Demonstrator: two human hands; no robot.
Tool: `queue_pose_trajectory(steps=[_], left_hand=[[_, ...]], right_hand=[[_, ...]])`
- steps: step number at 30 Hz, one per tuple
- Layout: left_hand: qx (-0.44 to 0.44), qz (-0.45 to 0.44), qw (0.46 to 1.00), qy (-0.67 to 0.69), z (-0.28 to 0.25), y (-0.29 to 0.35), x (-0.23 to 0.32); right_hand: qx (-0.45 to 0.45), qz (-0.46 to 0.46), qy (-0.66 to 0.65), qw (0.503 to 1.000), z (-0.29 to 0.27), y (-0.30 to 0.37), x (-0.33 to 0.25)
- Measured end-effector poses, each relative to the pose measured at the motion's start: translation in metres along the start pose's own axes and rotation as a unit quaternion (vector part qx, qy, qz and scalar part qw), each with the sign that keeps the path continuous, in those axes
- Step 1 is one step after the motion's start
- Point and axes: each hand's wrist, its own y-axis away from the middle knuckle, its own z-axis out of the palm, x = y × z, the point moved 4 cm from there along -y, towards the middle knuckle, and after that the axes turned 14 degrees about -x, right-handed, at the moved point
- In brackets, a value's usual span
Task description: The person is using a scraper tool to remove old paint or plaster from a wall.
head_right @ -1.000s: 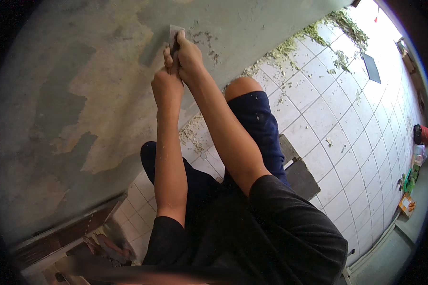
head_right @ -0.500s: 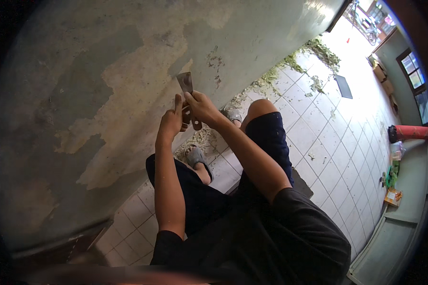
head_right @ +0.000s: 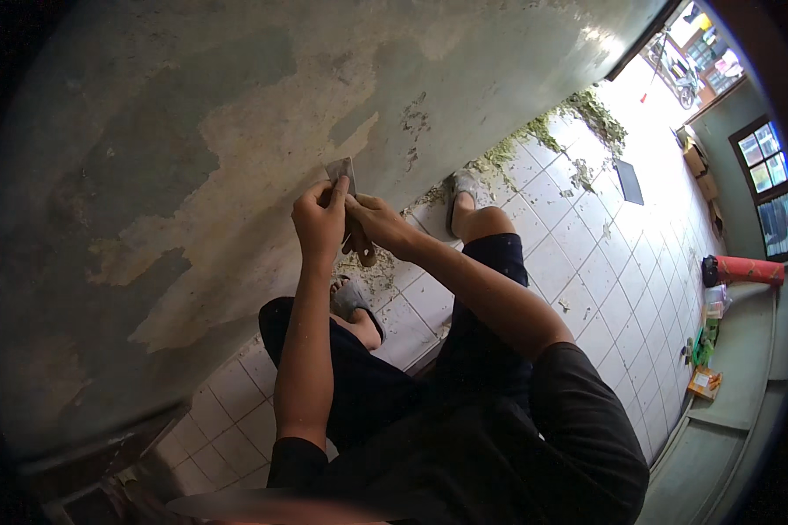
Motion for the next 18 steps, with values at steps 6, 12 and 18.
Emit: queue_pose_trajectory(steps=[6,12,18], left_hand=[[-0.001,0.014,0.999,-0.029,-0.001,-0.015,0.008],[-0.072,0.004,0.991,-0.116,0.004,-0.035,0.018],[-0.043,-0.022,0.99,-0.135,0.015,-0.029,0.005]], right_hand=[[-0.022,-0.1,-0.085,0.991,-0.008,-0.006,0.033],[0.012,-0.109,-0.169,0.979,0.004,-0.003,0.032],[0.043,-0.102,-0.156,0.982,-0.009,-0.002,0.068]])
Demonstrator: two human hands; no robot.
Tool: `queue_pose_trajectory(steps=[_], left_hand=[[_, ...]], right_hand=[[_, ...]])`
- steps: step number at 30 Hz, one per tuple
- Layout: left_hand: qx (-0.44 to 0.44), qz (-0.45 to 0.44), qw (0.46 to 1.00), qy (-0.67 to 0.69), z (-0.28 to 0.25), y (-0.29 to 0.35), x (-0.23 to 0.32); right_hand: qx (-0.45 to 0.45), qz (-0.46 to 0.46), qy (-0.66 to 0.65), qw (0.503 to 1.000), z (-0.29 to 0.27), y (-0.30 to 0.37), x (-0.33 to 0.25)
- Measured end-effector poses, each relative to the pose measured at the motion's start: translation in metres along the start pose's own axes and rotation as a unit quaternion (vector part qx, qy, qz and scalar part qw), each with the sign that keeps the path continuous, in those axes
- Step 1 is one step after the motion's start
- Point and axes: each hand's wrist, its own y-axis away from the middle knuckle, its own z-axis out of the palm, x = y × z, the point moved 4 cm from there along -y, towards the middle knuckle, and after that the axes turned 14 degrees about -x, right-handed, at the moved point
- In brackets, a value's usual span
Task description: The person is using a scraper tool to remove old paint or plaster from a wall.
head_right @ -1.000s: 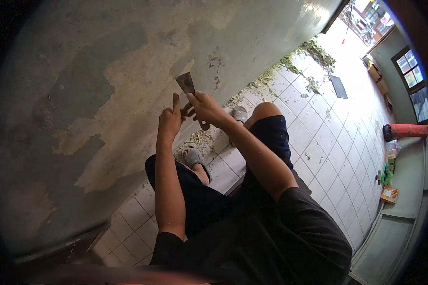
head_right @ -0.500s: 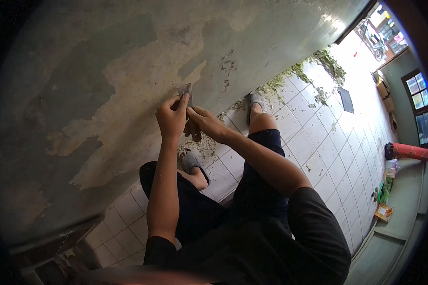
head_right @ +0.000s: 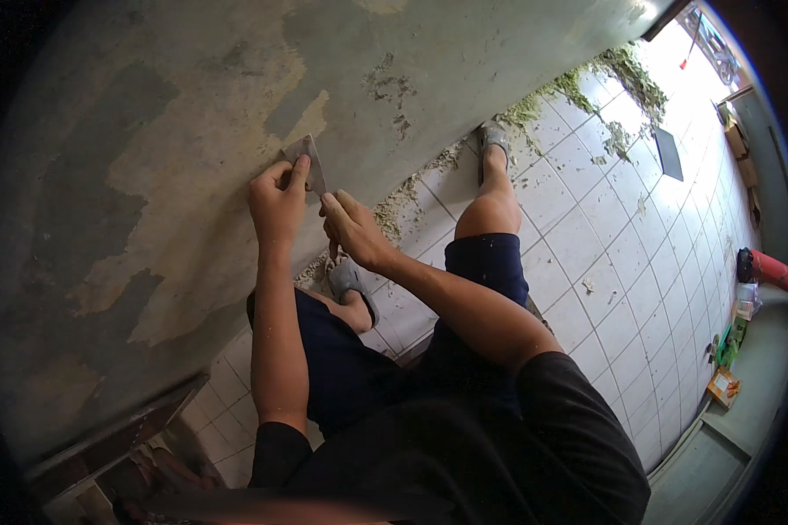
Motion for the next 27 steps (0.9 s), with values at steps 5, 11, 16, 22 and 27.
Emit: queue_pose_trajectory(steps=[5,11,16,22,27], left_hand=[[0.042,0.014,0.999,-0.003,0.003,0.0,0.01],[0.074,0.039,0.996,-0.025,0.008,0.004,0.015],[0.091,0.047,0.994,-0.034,0.009,0.007,0.016],[0.105,0.058,0.992,-0.033,0.013,0.01,0.007],[0.106,0.069,0.991,-0.05,0.013,0.011,0.001]], right_hand=[[0.034,-0.018,0.114,0.993,0.002,0.001,-0.003],[0.046,-0.04,0.092,0.994,0.003,0.007,-0.002],[0.03,-0.065,0.04,0.997,0.001,0.003,0.007],[0.035,-0.041,0.017,0.998,0.011,0.006,0.012],[0.064,-0.053,0.09,0.993,0.011,0.002,0.013]])
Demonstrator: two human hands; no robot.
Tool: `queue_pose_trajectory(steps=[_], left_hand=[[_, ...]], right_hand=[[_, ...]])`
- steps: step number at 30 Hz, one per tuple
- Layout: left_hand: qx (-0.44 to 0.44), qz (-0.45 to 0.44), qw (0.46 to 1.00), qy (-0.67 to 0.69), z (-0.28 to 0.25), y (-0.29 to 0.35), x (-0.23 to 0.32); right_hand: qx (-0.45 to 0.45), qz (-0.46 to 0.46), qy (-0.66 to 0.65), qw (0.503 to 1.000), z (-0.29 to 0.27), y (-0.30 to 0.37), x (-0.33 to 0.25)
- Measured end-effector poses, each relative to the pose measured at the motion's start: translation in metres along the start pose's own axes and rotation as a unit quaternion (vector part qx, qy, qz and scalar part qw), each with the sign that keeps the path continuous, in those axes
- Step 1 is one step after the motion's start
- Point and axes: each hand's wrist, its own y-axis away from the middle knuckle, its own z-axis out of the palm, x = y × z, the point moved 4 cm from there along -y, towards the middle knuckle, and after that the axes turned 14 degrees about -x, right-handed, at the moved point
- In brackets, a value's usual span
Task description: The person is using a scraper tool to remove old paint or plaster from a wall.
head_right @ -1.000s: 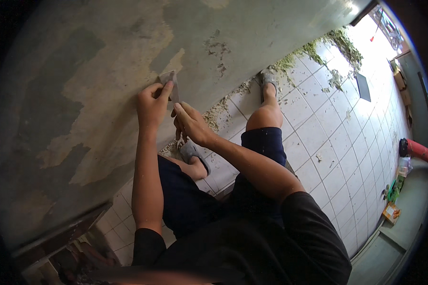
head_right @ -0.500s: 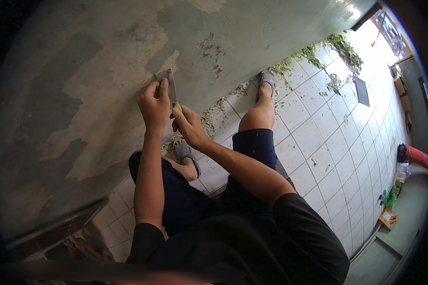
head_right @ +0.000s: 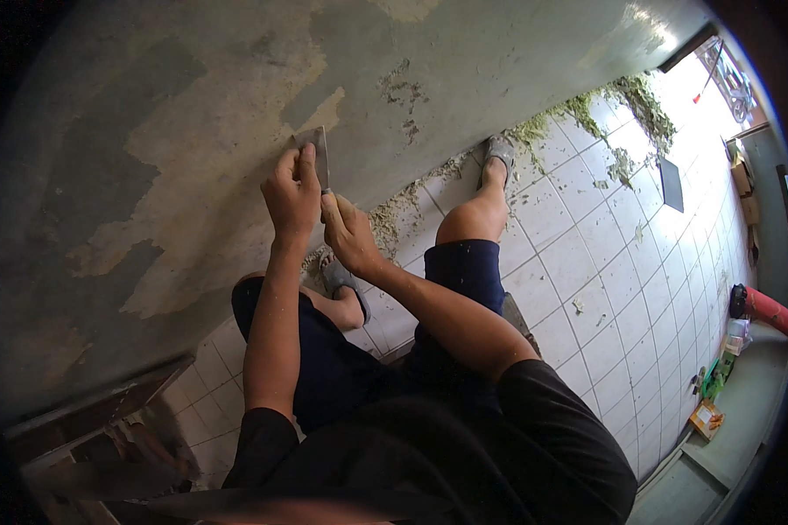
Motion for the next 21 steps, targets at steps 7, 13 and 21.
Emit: queue_pose_trajectory(steps=[7,13,21], left_hand=[[0.017,0.027,0.999,-0.004,0.001,0.0,0.004],[0.027,0.033,0.999,0.005,0.003,0.001,0.007],[0.035,0.036,0.999,-0.007,0.007,-0.009,-0.001]], right_hand=[[0.014,0.004,0.002,1.0,0.004,0.003,-0.009],[0.015,0.011,-0.004,1.0,0.004,0.002,-0.005],[0.03,0.002,0.0,1.0,0.007,-0.001,-0.019]])
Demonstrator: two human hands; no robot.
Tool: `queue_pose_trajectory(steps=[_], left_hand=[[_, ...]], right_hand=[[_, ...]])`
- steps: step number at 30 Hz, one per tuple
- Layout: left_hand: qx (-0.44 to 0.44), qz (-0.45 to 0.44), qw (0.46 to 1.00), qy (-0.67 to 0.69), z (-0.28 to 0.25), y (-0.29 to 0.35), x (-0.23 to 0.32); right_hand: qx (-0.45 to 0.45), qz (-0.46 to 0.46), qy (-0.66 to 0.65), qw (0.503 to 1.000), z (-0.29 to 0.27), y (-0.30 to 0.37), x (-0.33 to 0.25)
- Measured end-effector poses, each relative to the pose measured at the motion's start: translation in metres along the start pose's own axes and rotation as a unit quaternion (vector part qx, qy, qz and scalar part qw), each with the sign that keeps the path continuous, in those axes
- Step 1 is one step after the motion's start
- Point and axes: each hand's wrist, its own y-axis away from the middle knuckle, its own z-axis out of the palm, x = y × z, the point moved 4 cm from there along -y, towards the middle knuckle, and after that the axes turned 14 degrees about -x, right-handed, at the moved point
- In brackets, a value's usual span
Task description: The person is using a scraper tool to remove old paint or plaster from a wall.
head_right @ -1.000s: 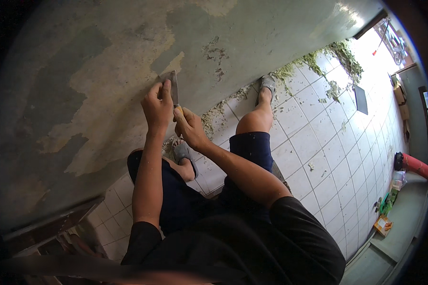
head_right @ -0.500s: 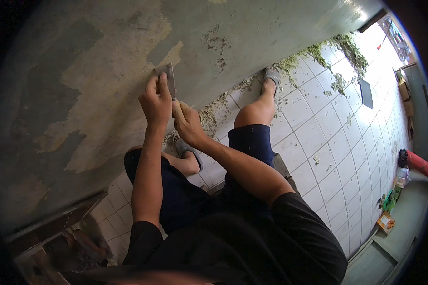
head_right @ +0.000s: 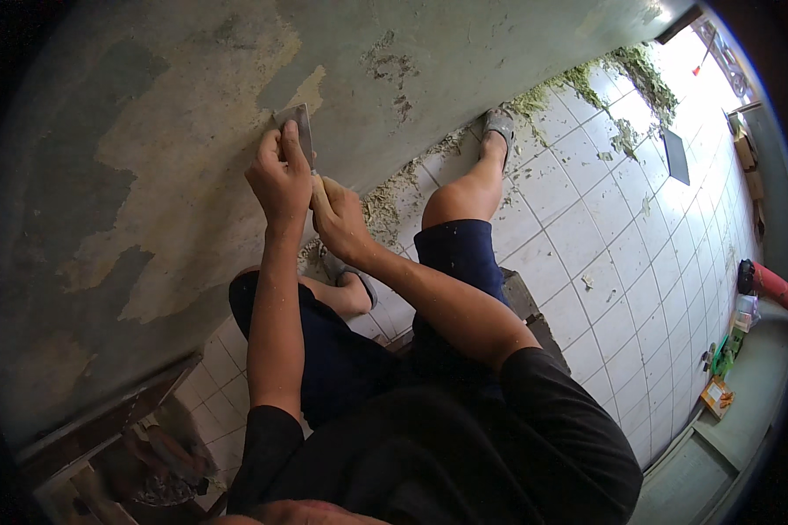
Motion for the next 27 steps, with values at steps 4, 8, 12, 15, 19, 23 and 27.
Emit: queue_pose_trajectory(steps=[4,8,12,15,19,23,27], left_hand=[[0.068,0.055,0.996,0.003,-0.009,-0.024,0.035],[0.104,0.073,0.992,-0.017,-0.015,-0.029,0.047],[0.047,0.0,0.999,-0.016,-0.009,-0.008,0.032],[-0.009,-0.087,0.995,0.056,-0.008,0.002,0.027],[-0.01,-0.095,0.992,0.088,-0.014,0.011,0.011],[-0.009,-0.104,0.99,0.095,-0.023,0.014,-0.001],[-0.046,-0.148,0.98,0.128,-0.022,0.017,0.001]], right_hand=[[0.012,-0.055,0.008,0.998,-0.009,-0.021,-0.023],[0.007,-0.101,-0.013,0.995,-0.007,-0.026,-0.036],[-0.03,-0.062,-0.074,0.995,-0.007,-0.006,-0.009],[-0.049,-0.038,-0.064,0.996,-0.007,0.006,0.0],[-0.053,-0.029,-0.025,0.998,-0.005,0.01,-0.003],[-0.013,-0.097,0.025,0.995,-0.01,0.008,-0.01],[0.019,-0.1,0.134,0.986,-0.018,0.009,-0.021]])
